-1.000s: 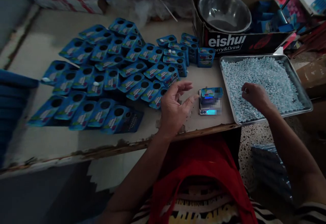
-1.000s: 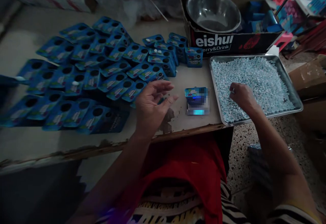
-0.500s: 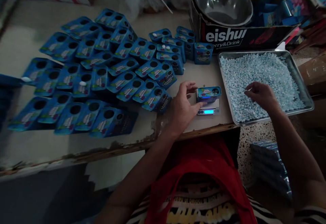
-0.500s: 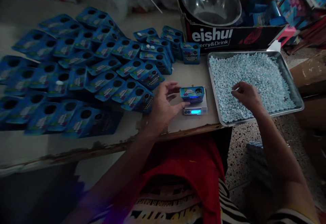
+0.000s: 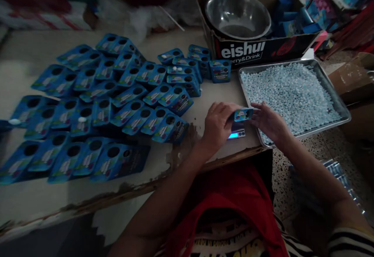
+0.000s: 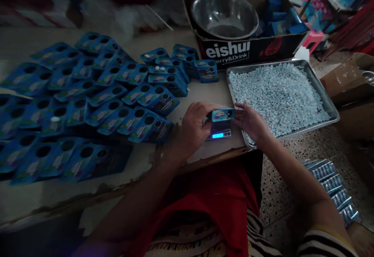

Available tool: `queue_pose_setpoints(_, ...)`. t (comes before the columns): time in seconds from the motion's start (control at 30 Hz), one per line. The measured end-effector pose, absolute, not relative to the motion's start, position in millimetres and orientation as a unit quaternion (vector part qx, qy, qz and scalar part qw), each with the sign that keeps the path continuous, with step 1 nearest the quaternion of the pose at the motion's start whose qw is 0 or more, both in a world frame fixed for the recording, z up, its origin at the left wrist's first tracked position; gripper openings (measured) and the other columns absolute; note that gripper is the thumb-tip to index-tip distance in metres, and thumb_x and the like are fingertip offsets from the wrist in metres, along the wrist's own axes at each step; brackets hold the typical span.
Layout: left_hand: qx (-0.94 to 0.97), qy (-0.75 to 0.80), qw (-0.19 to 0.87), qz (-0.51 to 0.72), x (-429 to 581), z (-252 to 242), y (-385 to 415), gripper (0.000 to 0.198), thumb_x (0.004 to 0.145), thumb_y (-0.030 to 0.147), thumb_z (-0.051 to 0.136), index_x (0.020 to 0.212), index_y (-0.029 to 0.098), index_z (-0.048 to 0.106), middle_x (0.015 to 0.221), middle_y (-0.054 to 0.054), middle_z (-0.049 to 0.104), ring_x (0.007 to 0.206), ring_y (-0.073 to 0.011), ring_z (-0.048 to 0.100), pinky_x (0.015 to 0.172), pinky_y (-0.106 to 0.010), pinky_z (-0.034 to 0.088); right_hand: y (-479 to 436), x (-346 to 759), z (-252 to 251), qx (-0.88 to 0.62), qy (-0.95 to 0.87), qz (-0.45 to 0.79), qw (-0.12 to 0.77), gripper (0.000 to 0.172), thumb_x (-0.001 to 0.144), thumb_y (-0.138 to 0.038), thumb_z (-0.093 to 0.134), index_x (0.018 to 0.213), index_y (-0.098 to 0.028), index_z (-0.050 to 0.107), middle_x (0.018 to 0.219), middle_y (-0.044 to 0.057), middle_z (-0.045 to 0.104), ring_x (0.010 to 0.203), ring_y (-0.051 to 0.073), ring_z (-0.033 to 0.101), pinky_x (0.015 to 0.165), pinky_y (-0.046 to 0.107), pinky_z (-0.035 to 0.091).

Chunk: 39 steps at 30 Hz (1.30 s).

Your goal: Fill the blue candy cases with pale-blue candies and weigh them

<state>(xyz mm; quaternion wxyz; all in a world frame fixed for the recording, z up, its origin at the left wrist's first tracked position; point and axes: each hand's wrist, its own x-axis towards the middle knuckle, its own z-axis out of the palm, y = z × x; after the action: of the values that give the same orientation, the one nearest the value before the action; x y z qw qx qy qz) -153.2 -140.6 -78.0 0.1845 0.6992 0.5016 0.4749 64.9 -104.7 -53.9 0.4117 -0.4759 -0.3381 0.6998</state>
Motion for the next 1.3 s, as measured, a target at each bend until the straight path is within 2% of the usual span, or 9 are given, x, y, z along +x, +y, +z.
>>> queue_pose_setpoints(0.13, 0.803, 0.384, 0.095, 0.446, -136, -70, -118, 0.028, 0.105, 0.02, 0.067, 0.116, 0.041, 0.081, 0.126, 0.001, 0.082, 0.131, -0.0273, 0.07, 0.142, -0.065, 0.018, -106, 51, -62, -0.43, -0.218, 0.75, 0.453, 0.031, 0.106, -0.056, 0.065, 0.103, -0.026, 0.07, 0.099, 0.004, 0.079, 0.094, 0.021, 0.075, 0.095, 0.037, 0.067)
queue_pose_setpoints(0.33, 0.742, 0.472, 0.123, 0.46, -133, -83, -100, 0.039, 0.094, 0.013, 0.067, 0.122, 0.035, 0.082, 0.125, -0.006, 0.08, 0.118, -0.0312, 0.069, 0.12, -0.053, 0.048, -97, 47, -69, -0.432, -0.145, 0.741, 0.493, 0.029, 0.103, -0.054, 0.067, 0.093, -0.027, 0.063, 0.094, 0.008, 0.075, 0.106, 0.029, 0.074, 0.101, 0.047, 0.068)
queue_pose_setpoints(0.47, 0.684, 0.475, 0.16, 0.531, -140, -84, -106, 0.034, 0.09, 0.014, 0.075, 0.119, 0.03, 0.081, 0.119, -0.006, 0.08, 0.114, -0.0293, 0.072, 0.109, -0.045, 0.055, -95, 52, -66, -0.438, -0.179, 0.744, 0.471, 0.031, 0.1, -0.057, 0.071, 0.095, -0.027, 0.066, 0.093, 0.009, 0.075, 0.109, 0.03, 0.075, 0.103, 0.049, 0.069)
queue_pose_setpoints(0.67, 0.519, 0.517, 0.344, 0.588, -147, -94, -128, 0.044, 0.081, 0.03, 0.091, 0.12, 0.024, 0.073, 0.114, -0.004, 0.079, 0.105, -0.0233, 0.078, 0.098, -0.037, 0.064, -92, 72, -37, -0.529, -0.426, 0.613, 0.403, 0.053, 0.102, -0.072, 0.058, 0.123, -0.024, 0.07, 0.125, 0.013, 0.075, 0.11, 0.028, 0.077, 0.095, 0.041, 0.067)
queue_pose_setpoints(0.77, 0.475, 0.532, 0.406, 0.571, -151, -103, -141, 0.049, 0.077, 0.028, 0.093, 0.118, 0.024, 0.068, 0.108, -0.002, 0.079, 0.101, -0.0217, 0.079, 0.096, -0.035, 0.066, -90, 93, -22, -0.641, -0.647, 0.289, 0.294, 0.059, 0.108, -0.065, 0.055, 0.151, -0.025, 0.062, 0.157, 0.018, 0.062, 0.116, 0.033, 0.075, 0.088, 0.042, 0.061)
queue_pose_setpoints(0.87, 0.473, 0.523, 0.424, 0.569, -154, -109, -149, 0.05, 0.077, 0.028, 0.093, 0.119, 0.025, 0.065, 0.112, -0.003, 0.079, 0.105, -0.0213, 0.08, 0.098, -0.036, 0.066, -90, 111, -18, -0.645, -0.746, 0.093, 0.135, 0.048, 0.11, -0.048, 0.058, 0.148, -0.021, 0.069, 0.154, 0.02, 0.068, 0.115, 0.036, 0.075, 0.09, 0.044, 0.056)
queue_pose_setpoints(0.97, 0.485, 0.499, 0.413, 0.587, -161, -108, -152, 0.068, 0.074, 0.027, 0.096, 0.133, 0.026, 0.062, 0.133, -0.008, 0.076, 0.128, -0.025, 0.075, 0.111, -0.041, 0.063, -92, 121, -24, -0.591, -0.801, 0.087, 0.035, 0.03, 0.106, -0.04, 0.067, 0.128, -0.025, 0.08, 0.125, 0.012, 0.081, 0.108, 0.031, 0.075, 0.089, 0.04, 0.055)
queue_pose_setpoints(1.07, 0.484, 0.513, 0.399, 0.586, -169, -101, -157, 0.073, 0.075, 0.027, 0.095, 0.14, 0.029, 0.061, 0.14, -0.01, 0.074, 0.138, -0.0266, 0.071, 0.119, -0.046, 0.059, -96, 121, -31, -0.553, -0.83, 0.056, -0.046, 0.032, 0.098, -0.032, 0.075, 0.129, -0.027, 0.081, 0.126, 0.013, 0.079, 0.118, 0.034, 0.071, 0.09, 0.041, 0.055)
queue_pose_setpoints(1.3, 0.482, 0.565, 0.346, 0.574, -180, -66, -173, 0.032, 0.086, 0.036, 0.09, 0.111, 0.023, 0.075, 0.117, -0.006, 0.08, 0.117, -0.0242, 0.077, 0.114, -0.045, 0.061, -78, 108, -38, -0.566, -0.818, 0.054, -0.093, 0.028, 0.095, -0.023, 0.068, 0.119, -0.019, 0.083, 0.122, 0.015, 0.078, 0.1, 0.03, 0.075, 0.081, 0.039, 0.05)
